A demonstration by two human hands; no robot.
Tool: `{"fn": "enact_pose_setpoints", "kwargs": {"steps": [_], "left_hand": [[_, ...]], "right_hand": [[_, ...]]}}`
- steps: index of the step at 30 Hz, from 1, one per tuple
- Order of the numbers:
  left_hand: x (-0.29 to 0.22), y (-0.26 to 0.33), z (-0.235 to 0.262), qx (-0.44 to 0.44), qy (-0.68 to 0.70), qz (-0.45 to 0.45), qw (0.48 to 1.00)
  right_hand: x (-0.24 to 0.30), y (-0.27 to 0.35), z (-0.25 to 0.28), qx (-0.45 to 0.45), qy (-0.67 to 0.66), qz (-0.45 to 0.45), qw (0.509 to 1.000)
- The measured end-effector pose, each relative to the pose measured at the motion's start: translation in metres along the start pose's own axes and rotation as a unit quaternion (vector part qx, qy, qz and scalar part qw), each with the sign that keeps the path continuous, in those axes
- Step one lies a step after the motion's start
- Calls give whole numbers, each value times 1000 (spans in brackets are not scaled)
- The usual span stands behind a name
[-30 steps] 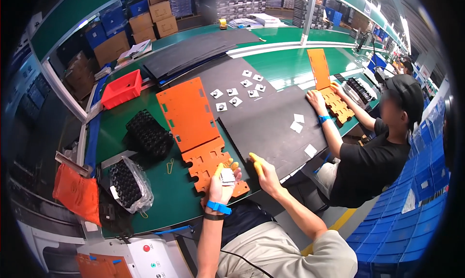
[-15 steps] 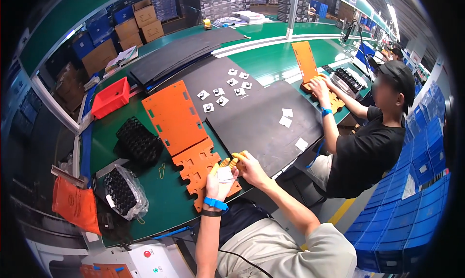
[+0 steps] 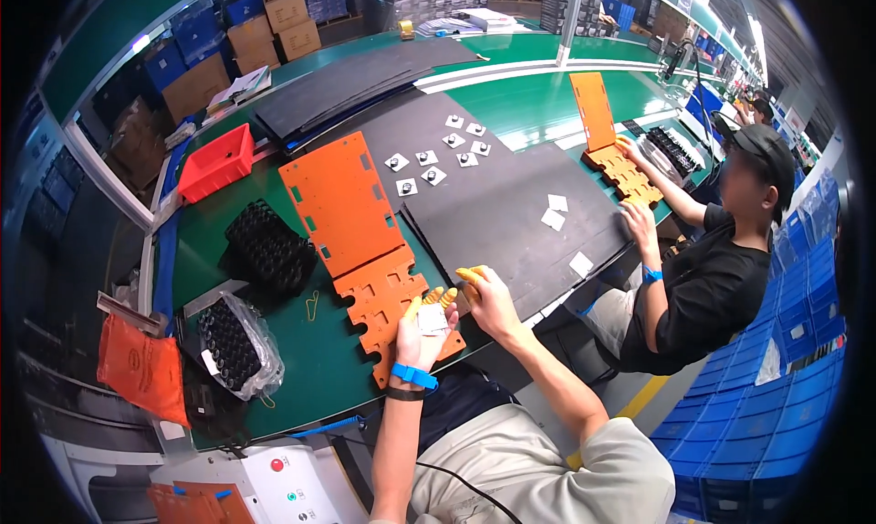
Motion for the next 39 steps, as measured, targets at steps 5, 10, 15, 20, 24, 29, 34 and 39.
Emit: {"fn": "enact_pose_setpoints", "kwargs": {"steps": [5, 10, 15, 20, 24, 29, 34, 39], "left_hand": [[-7, 2, 12, 2, 68, 21, 997], [-9, 3, 15, 13, 71, 19, 997], [-8, 5, 14, 21, 78, 23, 996], [-6, 8, 19, 5, 70, -5, 998], [1, 14, 9, -20, 19, -19, 999], [-1, 18, -19, 11, 1, -11, 1000], [-7, 8, 17, -7, 17, -21, 1000], [-6, 9, 12, -2, 16, -9, 1000]], "right_hand": [[-12, 13, 5, 3, 106, -48, 993], [8, 11, -3, 36, 154, -45, 986], [-4, 10, -12, 52, 132, -91, 986], [-9, 6, -11, 66, -5, -196, 978], [23, 9, 4, -46, -90, -73, 992], [70, 18, 5, 98, 17, 180, 979], [40, -23, 31, -85, 38, 156, 983], [-106, -96, 61, -204, 246, -97, 943]]}}
Point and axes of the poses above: each hand's wrist, its own y-axis away from the middle knuckle, its own z-axis out of the back of the hand, x = y × z, the point moved 4 cm from there along -y, towards the middle knuckle, and after that the axes turned 2 degrees about -z, right-handed, at the moved point
